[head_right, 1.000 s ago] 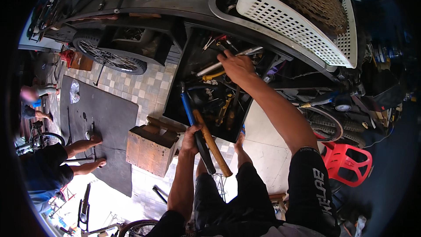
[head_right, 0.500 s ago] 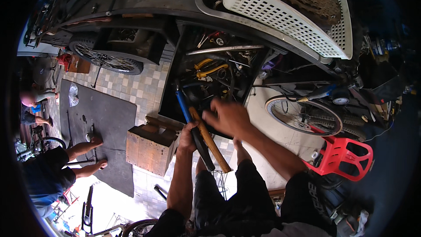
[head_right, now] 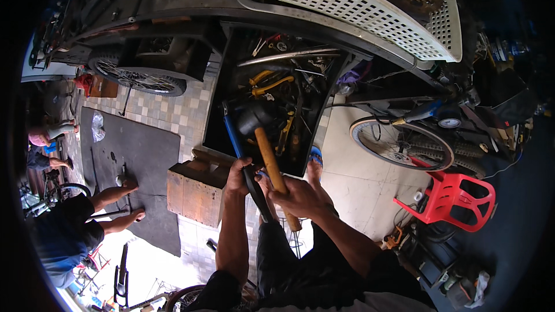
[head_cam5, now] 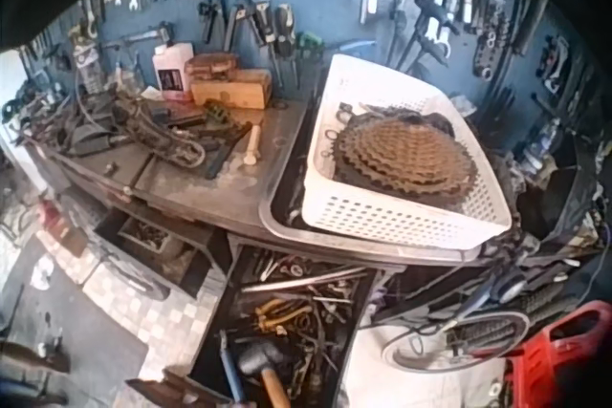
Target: The person organizes bicycle parts and tools in a workshop. They move a cassette into a basket, handle a bicycle wheel, open a drawer to retrieve a hammer, and sort various small parts and tools on the workbench.
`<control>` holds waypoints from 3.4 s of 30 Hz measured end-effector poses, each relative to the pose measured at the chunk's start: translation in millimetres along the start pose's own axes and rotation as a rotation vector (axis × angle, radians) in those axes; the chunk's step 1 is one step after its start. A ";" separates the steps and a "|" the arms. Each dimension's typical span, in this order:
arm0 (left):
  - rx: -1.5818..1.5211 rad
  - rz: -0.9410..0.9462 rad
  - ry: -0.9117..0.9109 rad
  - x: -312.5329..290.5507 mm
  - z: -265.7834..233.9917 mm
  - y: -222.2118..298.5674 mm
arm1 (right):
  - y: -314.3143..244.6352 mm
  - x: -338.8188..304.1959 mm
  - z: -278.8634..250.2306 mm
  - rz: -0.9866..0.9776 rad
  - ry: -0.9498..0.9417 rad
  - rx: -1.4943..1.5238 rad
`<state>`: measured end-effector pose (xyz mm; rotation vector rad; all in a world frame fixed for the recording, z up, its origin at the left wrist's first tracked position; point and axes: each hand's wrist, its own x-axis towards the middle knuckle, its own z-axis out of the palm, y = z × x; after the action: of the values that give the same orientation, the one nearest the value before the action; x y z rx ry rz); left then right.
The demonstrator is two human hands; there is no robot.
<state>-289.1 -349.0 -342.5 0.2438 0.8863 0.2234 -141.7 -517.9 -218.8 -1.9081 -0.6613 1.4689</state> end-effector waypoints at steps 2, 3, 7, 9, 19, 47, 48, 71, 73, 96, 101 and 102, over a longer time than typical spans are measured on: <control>-0.045 -0.045 -0.010 5.6 -3.6 -4.1 | -14.1 -9.0 -11.7 0.017 0.096 0.083; -0.069 -0.067 -0.013 8.5 -5.6 -6.2 | -4.8 0.1 -15.3 -0.009 0.131 0.126; -0.073 -0.045 0.041 8.3 4.7 -5.9 | -41.8 59.5 -72.6 -0.079 0.274 0.011; -0.054 -0.052 0.067 6.7 10.5 -3.3 | -57.3 92.7 -95.2 -0.107 0.274 -0.151; -0.085 -0.008 0.124 8.1 24.4 -7.0 | -66.2 99.2 -87.6 -0.244 0.753 -0.722; -0.072 0.060 -0.117 -18.4 28.6 1.0 | -58.6 117.3 1.2 -0.108 0.543 -0.476; -0.081 0.056 -0.121 -17.9 28.9 0.9 | -52.5 123.5 1.8 -0.136 0.568 -0.515; -0.165 0.064 -0.018 -1.7 135.3 42.7 | -29.0 -66.3 -73.0 -0.395 0.520 -0.248; -0.144 0.059 -0.068 29.5 155.2 51.5 | -26.2 -67.7 -71.2 -0.390 0.534 -0.260; 0.337 0.193 0.076 103.0 253.3 60.6 | -31.8 -80.0 -35.8 -0.457 0.488 -0.383; 0.288 0.254 0.237 122.3 266.4 58.8 | -19.9 -85.0 -37.0 -0.447 0.504 -0.382; 0.266 0.250 0.225 122.0 263.3 57.3 | -11.7 -84.8 -39.3 -0.432 0.508 -0.411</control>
<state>-12.9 -289.8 -254.8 0.5874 1.1100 0.3701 -125.0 -577.9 -148.1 -2.1443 -1.0954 0.5738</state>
